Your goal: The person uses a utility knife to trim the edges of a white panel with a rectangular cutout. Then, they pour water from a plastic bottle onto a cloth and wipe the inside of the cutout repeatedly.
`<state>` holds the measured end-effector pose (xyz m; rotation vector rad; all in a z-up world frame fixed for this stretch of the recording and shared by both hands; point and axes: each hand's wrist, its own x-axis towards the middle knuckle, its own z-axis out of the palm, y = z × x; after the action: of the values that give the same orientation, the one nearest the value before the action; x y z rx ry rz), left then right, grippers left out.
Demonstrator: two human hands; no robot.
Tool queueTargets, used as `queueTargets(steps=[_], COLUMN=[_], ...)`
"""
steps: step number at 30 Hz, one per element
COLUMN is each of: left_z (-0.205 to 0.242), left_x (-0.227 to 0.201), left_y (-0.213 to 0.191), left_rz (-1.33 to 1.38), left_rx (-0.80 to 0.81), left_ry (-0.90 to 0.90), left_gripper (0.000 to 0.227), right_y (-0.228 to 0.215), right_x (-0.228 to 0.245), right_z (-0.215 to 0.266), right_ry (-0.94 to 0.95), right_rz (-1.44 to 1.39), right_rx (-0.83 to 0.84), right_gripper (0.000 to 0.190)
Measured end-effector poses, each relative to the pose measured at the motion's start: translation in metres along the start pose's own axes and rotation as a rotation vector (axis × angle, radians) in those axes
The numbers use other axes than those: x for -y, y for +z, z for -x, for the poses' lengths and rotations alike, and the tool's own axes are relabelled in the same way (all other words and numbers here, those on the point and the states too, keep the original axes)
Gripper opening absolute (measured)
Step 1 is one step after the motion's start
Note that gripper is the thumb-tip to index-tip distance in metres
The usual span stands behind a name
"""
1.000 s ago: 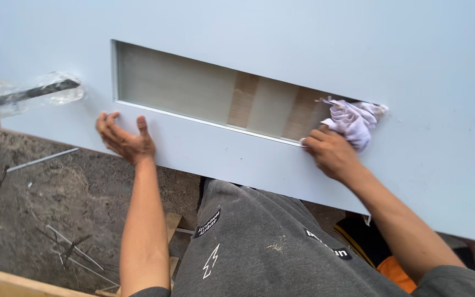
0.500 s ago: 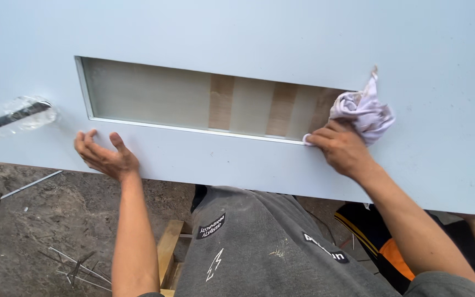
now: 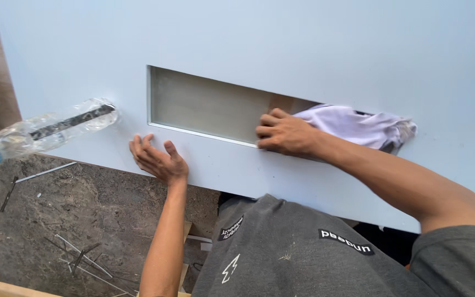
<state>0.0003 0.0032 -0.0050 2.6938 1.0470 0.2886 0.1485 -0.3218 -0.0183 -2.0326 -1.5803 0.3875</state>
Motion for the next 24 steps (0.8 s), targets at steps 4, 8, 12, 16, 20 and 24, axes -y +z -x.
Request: queueTargets(steps=[4, 8, 12, 16, 20, 24], left_z=[0.004, 0.01, 0.006, 0.005, 0.003, 0.008], left_x=[0.002, 0.004, 0.002, -0.003, -0.004, 0.001], left_y=[-0.001, -0.006, -0.005, -0.009, -0.009, -0.006], left_rz=[0.016, 0.007, 0.045, 0.062, 0.052, 0.029], left_rx=[0.019, 0.065, 0.059, 0.089, 0.111, 0.103], left_ry=[0.008, 0.03, 0.034, 0.033, 0.036, 0.021], left_gripper=[0.075, 0.075, 0.073, 0.071, 0.07, 0.069], right_y=[0.02, 0.023, -0.01, -0.031, -0.021, 0.008], right_x=[0.001, 0.014, 0.024, 0.036, 0.027, 0.019], right_z=[-0.07, -0.039, 0.044, 0.105, 0.051, -0.025], right_ry=[-0.112, -0.009, 0.2, 0.375, 0.327, 0.148], right_rz=[-0.014, 0.009, -0.045, 0.05, 0.059, 0.028], right_rx=[-0.078, -0.044, 0.111, 0.212, 0.185, 0.079], right_gripper=[0.014, 0.015, 0.015, 0.008, 0.014, 0.01])
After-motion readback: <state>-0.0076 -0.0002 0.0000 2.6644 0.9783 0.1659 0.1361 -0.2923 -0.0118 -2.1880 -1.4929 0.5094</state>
